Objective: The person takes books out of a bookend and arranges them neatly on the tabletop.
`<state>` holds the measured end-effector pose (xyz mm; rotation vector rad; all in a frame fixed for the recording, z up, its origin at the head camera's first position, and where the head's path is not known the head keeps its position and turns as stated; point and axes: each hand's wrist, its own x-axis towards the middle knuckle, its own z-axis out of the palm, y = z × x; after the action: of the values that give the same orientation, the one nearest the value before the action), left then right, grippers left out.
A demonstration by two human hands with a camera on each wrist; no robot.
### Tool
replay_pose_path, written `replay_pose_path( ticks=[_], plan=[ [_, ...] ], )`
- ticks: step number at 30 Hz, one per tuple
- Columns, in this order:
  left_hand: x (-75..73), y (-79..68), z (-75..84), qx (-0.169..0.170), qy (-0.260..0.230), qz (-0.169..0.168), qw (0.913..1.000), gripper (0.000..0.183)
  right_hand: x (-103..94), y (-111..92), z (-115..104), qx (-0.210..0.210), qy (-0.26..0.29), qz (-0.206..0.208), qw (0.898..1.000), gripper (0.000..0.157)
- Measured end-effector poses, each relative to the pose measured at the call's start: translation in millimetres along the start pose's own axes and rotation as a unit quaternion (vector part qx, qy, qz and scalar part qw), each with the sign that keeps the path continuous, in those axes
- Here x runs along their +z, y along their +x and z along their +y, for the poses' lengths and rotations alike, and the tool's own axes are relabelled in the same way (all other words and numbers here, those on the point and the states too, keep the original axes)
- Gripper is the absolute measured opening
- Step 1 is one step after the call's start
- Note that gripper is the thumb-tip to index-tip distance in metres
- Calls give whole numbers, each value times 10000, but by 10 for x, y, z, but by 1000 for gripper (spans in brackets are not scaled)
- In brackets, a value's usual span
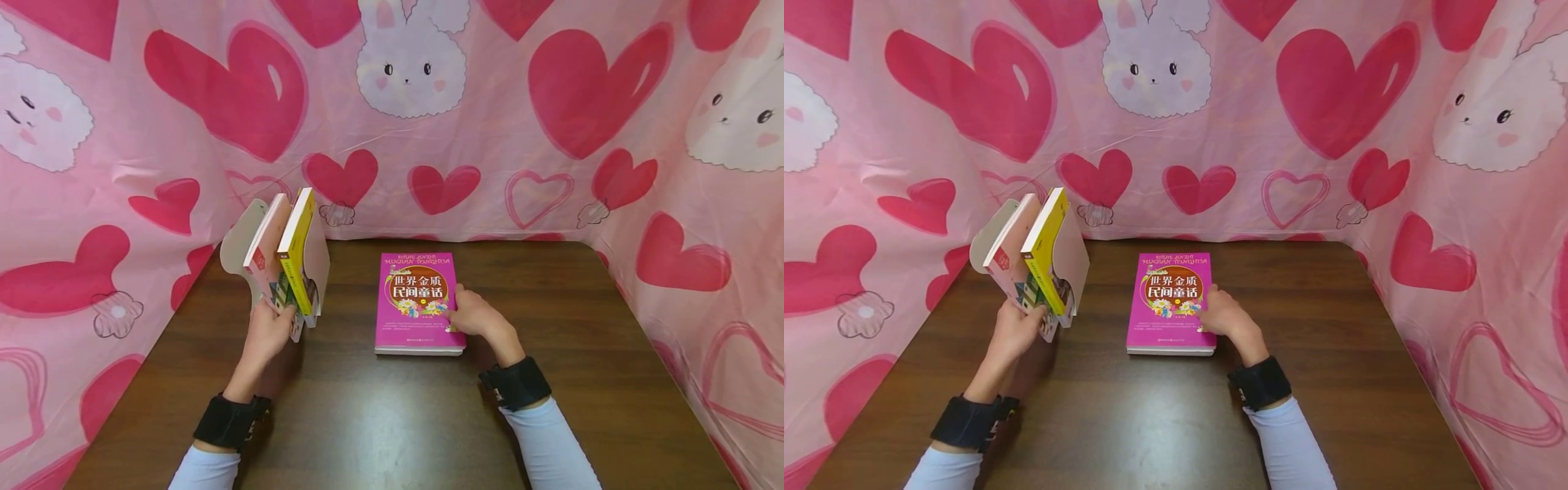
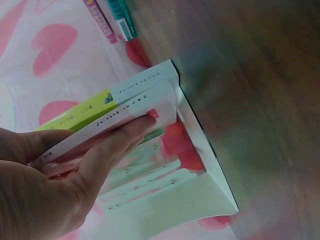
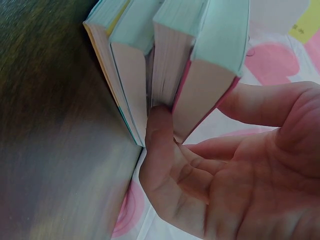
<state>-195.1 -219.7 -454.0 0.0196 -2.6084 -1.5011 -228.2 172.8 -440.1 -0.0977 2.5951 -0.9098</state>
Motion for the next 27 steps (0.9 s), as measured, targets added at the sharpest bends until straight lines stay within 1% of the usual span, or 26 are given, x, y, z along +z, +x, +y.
replay_pose_path(
  ticks=[5,11,20,23,27],
  plan=[
    [-17,-8,19,1,8,25,10000,55,7,0,2,-23,8,1,10000,86],
    [-39,-56,43,-63,-46,28,10000,55,7,4,6,-64,23,12,10000,86],
    [-64,-108,64,-54,-20,120,9999,52,8,4,0,-36,-1,1,10000,82],
    [-71,-114,63,-87,21,155,9998,51,6,4,1,-41,-44,11,10000,81],
    [-80,-128,78,-154,12,120,9998,54,4,0,7,-25,-81,15,10000,78]
  ],
)
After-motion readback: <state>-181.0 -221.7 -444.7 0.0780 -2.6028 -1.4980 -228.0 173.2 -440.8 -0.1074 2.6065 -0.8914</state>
